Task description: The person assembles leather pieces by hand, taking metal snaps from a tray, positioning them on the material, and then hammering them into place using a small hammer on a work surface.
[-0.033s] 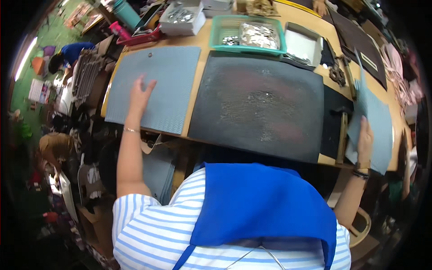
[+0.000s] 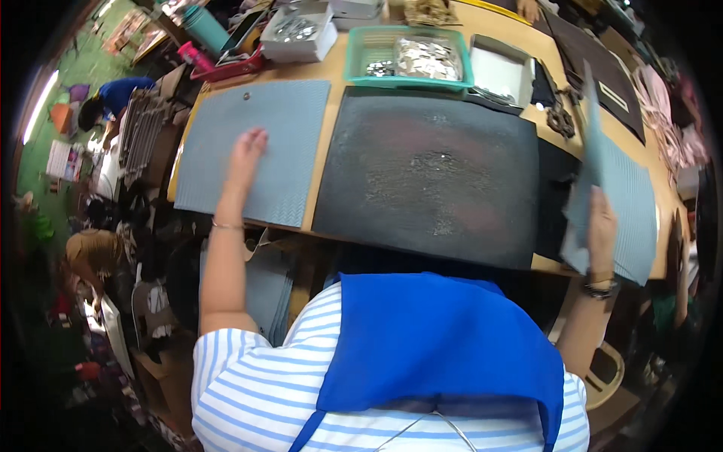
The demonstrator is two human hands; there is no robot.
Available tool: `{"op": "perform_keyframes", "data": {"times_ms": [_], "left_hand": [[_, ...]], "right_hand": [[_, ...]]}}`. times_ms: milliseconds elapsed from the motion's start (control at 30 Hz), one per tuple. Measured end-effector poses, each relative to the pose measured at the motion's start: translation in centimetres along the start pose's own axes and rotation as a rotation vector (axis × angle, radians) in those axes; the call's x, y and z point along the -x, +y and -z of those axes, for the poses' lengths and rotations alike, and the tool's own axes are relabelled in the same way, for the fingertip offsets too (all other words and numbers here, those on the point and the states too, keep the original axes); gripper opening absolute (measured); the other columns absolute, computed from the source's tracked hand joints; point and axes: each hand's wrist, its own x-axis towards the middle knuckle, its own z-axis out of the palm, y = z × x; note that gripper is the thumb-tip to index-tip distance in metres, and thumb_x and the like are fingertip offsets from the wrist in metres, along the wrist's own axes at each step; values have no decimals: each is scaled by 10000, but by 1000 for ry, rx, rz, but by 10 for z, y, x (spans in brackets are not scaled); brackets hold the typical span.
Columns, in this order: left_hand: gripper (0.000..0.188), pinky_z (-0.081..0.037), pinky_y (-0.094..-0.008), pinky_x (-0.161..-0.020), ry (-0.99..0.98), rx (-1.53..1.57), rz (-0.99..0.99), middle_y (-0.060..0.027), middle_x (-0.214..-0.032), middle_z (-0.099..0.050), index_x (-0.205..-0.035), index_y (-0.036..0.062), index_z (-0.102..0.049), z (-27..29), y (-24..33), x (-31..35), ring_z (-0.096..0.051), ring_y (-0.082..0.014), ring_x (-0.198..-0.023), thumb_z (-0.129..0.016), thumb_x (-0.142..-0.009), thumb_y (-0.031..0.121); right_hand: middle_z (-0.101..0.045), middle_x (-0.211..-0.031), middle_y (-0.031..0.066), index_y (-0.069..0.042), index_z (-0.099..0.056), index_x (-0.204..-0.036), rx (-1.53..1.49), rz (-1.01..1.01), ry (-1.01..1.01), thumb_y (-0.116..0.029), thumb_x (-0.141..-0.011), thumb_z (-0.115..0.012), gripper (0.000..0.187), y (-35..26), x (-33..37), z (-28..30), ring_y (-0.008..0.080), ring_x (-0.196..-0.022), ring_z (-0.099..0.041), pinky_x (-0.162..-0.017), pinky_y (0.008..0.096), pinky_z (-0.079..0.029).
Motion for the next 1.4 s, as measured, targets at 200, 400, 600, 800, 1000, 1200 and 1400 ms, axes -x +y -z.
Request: {"op": "perform_keyframes", "data": {"times_ms": [200, 400, 600, 800, 1000, 1200, 1400], "left_hand": [[1065, -496, -480, -1065, -523, 526, 220, -234, -1513, -490, -1560, 10, -384, -146, 149, 77, -522, -340, -1369, -343, -932, 870], [729, -463, -395, -1111, -337, 376, 121, -264, -1455, -548, -1489, -88, -421, -153, 106, 44, -552, -294, -1336, -778, -924, 202], [540, -530, -396, -973, 147, -232, -511, -160, -1225, -698, -1393, 20, -567, -147, 126, -31, -671, -267, -1138, -765, -918, 186], [361, -553, -416, -897, -34, -574, -624, -135, -1172, -725, -1225, 103, -731, -186, 192, -139, -705, -300, -1060, -774, -885, 214], [301, -568, -412, -857, -208, -658, -572, -150, -1031, -778, -1140, 91, -787, -210, 203, -185, -742, -297, -957, -782, -870, 224], [286, -575, -323, -827, 35, -257, -484, -108, -1003, -799, -1103, 56, -796, -205, 200, -159, -764, -214, -912, -785, -921, 276], [303, -531, -241, -823, -498, 564, -135, -6, -1073, -774, -1209, 70, -757, -235, 203, -23, -695, -79, -954, -787, -943, 210]], "right_hand": [[-574, -1473, 230, -48, -526, -1490, -25, 576, -624, -325, -1030, -635, 549, -127, 89, -116, 372, -1377, -544, -1163, 415, -409], [-577, -1482, 181, -116, -602, -1420, 332, 637, -373, -398, -1019, -636, 492, -91, 47, -140, 376, -1429, -483, -1180, 612, -323], [-555, -1520, 103, -163, -664, -1349, 422, 660, -168, -374, -985, -675, 420, -61, 19, -157, 332, -1455, -453, -1192, 644, -282], [-617, -1451, 71, -165, -688, -1309, 347, 656, -111, -345, -945, -732, 408, -56, 15, -160, 305, -1417, -504, -1201, 616, -293], [-621, -1451, 71, -163, -701, -1291, 319, 649, -135, -341, -935, -742, 400, -56, 13, -158, 300, -1426, -500, -1219, 583, -286], [-629, -1444, 75, -163, -706, -1284, 281, 627, -141, -349, -935, -741, 397, -53, 10, -157, 304, -1428, -498, -1216, 598, -286], [-694, -1294, 126, -88, -715, -1244, -124, 650, -97, -155, -902, -782, 354, -66, 16, -168, 302, -1180, -670, -1059, 457, -510]]}}
